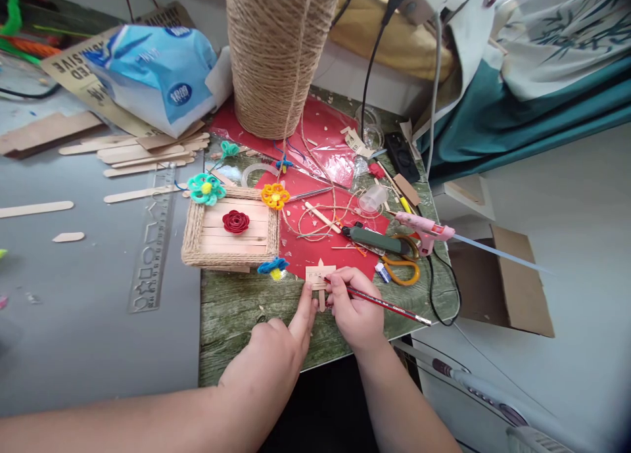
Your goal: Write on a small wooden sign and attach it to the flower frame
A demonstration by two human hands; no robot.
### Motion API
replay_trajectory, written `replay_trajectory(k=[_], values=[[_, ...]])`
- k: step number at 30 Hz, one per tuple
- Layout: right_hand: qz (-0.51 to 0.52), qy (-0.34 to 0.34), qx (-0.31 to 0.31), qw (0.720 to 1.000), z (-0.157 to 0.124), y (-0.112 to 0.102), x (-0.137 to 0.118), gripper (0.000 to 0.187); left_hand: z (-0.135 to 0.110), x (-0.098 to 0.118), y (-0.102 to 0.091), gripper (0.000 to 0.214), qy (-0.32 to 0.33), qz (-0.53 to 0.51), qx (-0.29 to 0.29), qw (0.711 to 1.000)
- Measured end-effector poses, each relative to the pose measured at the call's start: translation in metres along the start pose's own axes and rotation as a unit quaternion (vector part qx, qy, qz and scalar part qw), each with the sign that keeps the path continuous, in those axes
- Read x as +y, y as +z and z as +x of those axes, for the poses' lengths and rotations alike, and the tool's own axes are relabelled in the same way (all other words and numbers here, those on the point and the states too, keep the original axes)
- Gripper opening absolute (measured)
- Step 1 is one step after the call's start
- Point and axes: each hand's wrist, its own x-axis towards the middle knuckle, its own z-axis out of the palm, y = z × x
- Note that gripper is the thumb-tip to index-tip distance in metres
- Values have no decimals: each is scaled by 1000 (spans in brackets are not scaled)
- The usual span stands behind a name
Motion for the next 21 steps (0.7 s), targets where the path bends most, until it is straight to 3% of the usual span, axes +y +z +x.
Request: replay_trajectory(k=[21], values=[[42, 38, 25, 998, 0, 3, -3, 24, 1, 0, 0, 83, 13, 37, 4, 999]])
